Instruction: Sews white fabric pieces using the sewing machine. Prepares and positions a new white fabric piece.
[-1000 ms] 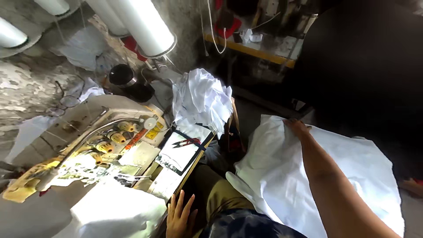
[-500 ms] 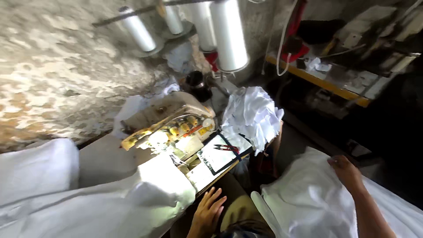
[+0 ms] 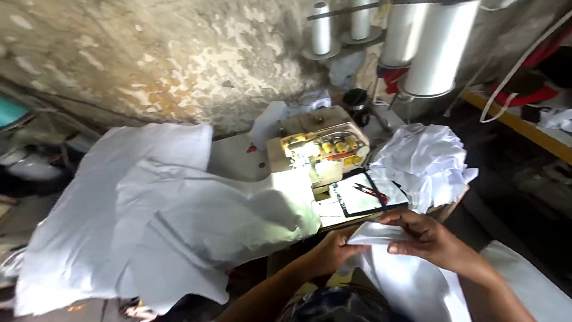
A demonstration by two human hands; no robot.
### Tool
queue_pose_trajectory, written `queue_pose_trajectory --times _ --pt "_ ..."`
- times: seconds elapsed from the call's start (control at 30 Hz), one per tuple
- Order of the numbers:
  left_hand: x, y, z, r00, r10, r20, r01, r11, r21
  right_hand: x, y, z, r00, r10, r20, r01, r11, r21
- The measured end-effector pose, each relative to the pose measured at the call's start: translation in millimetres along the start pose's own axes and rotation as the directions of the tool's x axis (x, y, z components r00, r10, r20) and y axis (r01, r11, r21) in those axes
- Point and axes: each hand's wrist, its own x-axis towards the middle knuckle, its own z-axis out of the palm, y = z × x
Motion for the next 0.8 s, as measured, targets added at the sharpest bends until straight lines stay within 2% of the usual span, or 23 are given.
queue_pose_trajectory --times 0.07,0.13,0.27,0.37,0.43,0.53,0.63,0.7,0.73,0.8 --pt "-23.4 29.0 -24.1 0.997 0.003 -0.074 -0.005 1.0 -0.03 12.4 -2.7 6.4 0.985 0.061 0.161 -0.061 0.998 -0.006" --pt "-50.9 54.3 -40.7 0.99 0.042 -0.132 -0.043 0.999 -0.01 22.5 -5.3 19.4 0.974 0.064 0.216 -0.057 0.998 -0.036" --pt "-112.5 94.0 -63.2 0.943 0.182 -0.278 -0.168 0.983 0.075 43.7 3.9 40.1 0.986 -0.006 0.164 0.031 0.988 -0.149" --pt "-164.8 120.6 -78.6 0.891 0.249 -0.38 -0.141 0.947 0.29 54.4 19.6 52.5 0.992 -0.009 0.123 0.037 0.972 -0.232" --pt "-199.9 131.7 -87.9 0.85 0.29 -0.439 -0.075 0.892 0.446 56.9 30.7 56.3 0.998 -0.045 0.047 0.058 0.951 -0.304" --pt "-251.0 144.5 -103.0 0.716 0.26 -0.648 0.088 0.887 0.453 58.4 37.0 57.0 0.987 -0.115 -0.114 0.046 0.874 -0.484" --pt "-314.9 133.7 -155.6 0.604 0.269 -0.751 0.077 0.917 0.39 61.5 37.4 53.8 0.972 -0.127 -0.196 -0.004 0.83 -0.558" --pt "-325.7 138.3 -194.9 0.525 0.238 -0.817 0.111 0.933 0.343 69.9 37.1 51.7 0.972 -0.091 -0.214 -0.021 0.882 -0.471" --pt "-309.1 149.2 -208.3 0.463 0.218 -0.859 0.135 0.941 0.311 76.7 36.7 51.9 0.972 -0.048 -0.231 -0.042 0.928 -0.37" --pt "-260.1 168.3 -226.0 0.291 0.171 -0.941 0.205 0.95 0.236 94.2 33.9 55.3 0.954 0.108 -0.28 -0.14 0.985 -0.097"
